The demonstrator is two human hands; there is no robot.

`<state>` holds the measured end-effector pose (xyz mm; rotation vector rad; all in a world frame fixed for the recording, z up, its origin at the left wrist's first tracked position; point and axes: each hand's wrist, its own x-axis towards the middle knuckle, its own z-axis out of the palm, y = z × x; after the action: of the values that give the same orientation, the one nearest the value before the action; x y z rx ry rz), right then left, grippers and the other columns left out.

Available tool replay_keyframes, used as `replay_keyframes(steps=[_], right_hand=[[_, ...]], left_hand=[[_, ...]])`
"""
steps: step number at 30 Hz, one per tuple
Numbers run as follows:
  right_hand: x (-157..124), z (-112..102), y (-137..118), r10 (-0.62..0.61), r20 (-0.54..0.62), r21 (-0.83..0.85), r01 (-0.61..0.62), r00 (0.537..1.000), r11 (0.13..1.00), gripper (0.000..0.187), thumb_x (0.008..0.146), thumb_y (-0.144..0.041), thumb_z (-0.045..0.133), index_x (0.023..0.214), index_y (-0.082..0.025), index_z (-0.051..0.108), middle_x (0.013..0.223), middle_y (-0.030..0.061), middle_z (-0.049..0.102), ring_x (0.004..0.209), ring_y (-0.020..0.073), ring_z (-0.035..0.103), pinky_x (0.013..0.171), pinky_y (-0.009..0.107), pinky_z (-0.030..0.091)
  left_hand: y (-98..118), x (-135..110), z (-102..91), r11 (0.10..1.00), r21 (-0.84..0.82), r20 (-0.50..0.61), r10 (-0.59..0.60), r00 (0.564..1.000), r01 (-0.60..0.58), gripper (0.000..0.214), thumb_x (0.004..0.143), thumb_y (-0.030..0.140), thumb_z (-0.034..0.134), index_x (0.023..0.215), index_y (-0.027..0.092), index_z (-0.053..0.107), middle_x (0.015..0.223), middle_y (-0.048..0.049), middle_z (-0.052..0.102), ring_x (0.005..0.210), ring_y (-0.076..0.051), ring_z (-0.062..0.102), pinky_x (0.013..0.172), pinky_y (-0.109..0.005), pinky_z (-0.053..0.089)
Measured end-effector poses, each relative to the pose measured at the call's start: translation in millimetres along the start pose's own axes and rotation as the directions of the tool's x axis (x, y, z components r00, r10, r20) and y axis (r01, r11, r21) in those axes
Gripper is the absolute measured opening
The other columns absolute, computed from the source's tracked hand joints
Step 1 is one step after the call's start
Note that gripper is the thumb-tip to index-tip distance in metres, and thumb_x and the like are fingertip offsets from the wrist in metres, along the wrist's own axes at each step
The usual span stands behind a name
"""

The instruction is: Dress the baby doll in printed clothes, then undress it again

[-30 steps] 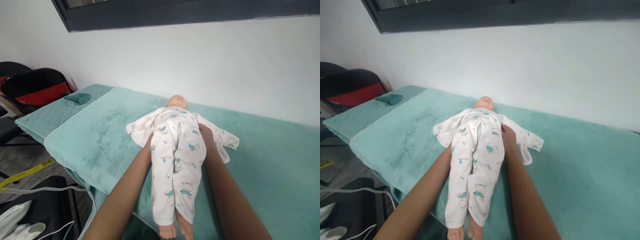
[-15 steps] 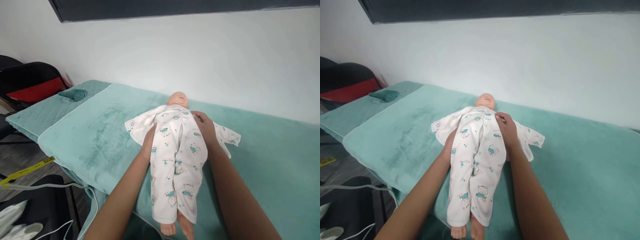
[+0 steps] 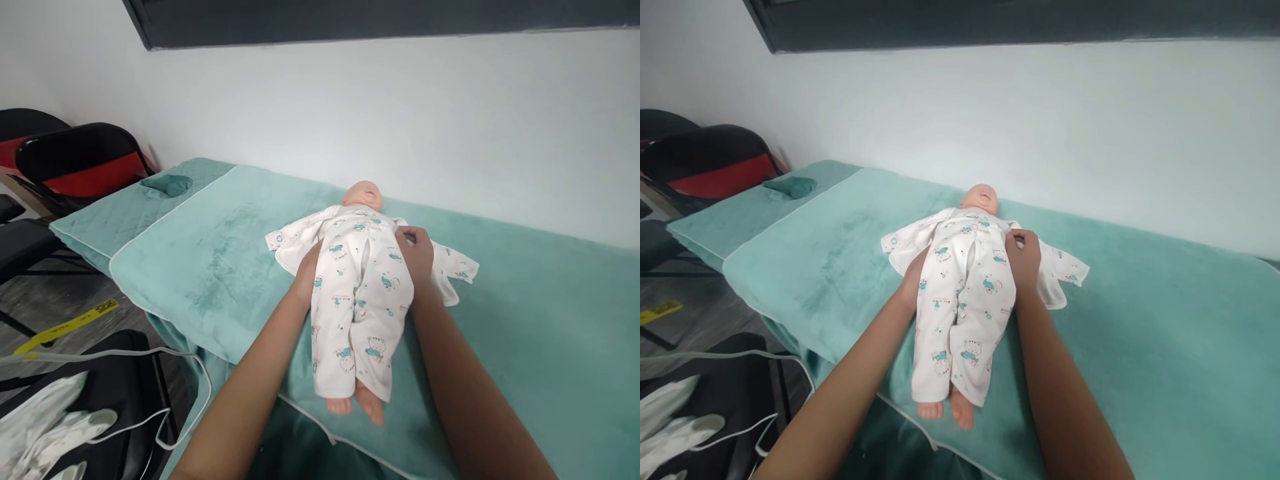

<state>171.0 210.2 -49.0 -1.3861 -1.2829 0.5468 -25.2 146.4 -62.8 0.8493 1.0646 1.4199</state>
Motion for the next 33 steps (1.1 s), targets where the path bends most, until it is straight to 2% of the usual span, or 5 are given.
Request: replay_keyframes(steps=[5,8,12,17,33], right_hand=[[-102,-46,-20,-0.128,0.061,0.024,0.127,0.990,0.992,0.022,0.087,-0.034,0.055,0.105,-0.023,0.061,0.109,0.0070,0.065,0.102,0.0228,0.061,0.088,0.041,0.050],[-183,-70,-28,-0.292,0.226,-0.062,0.313,0.929,0.948,0.014,0.089,-0.025,0.055,0.102,-0.027,0.061,0.108,0.0063,0.067,0.106,0.0243,0.061,0.090,0.044,0.050],[-251,-76,-34,-0.411,0.405,-0.214,0.522,0.817,0.826,0.030,0.088,-0.016,0.053,0.115,-0.028,0.058,0.111,0.0069,0.068,0.110,0.0275,0.061,0.100,0.054,0.042],[-261,-59,-44,-0.383,0.393,-0.418,0.533,0.836,0.735,0.033,0.088,-0.015,0.052,0.119,-0.026,0.058,0.114,0.0072,0.069,0.111,0.0309,0.058,0.099,0.056,0.038],[-276,-59,-67,-0.390,0.338,-0.311,0.492,0.857,0.813,0.015,0.083,-0.013,0.051,0.086,-0.028,0.052,0.082,-0.0002,0.067,0.091,0.0241,0.066,0.107,0.055,0.036]], left_hand=[[-9,-80,-16.7,0.997,0.033,-0.128,0.068,0.989,-0.064,0.036,0.086,0.035,0.062,0.118,0.021,0.066,0.134,-0.0078,0.063,0.128,-0.026,0.055,0.111,-0.043,0.041],[-23,-142,-32.2,0.993,0.040,-0.026,0.110,0.994,-0.109,0.042,0.082,0.024,0.063,0.124,0.022,0.062,0.140,-0.0103,0.057,0.132,-0.026,0.052,0.111,-0.043,0.042],[-38,-205,-39.0,0.897,0.403,0.112,0.148,0.983,-0.181,0.057,0.078,0.006,0.054,0.130,0.030,0.059,0.151,-0.0073,0.040,0.142,-0.024,0.039,0.116,-0.043,0.038],[-43,-223,-26.1,0.716,0.649,0.106,0.252,0.962,-0.259,0.057,0.084,0.008,0.054,0.135,0.033,0.054,0.138,-0.0087,0.042,0.130,-0.022,0.050,0.110,-0.041,0.045],[-28,-225,-36.5,0.471,0.778,0.133,0.522,0.843,-0.415,0.030,0.088,0.011,0.057,0.115,0.024,0.062,0.095,-0.0035,0.055,0.085,-0.014,0.061,0.073,-0.024,0.054]])
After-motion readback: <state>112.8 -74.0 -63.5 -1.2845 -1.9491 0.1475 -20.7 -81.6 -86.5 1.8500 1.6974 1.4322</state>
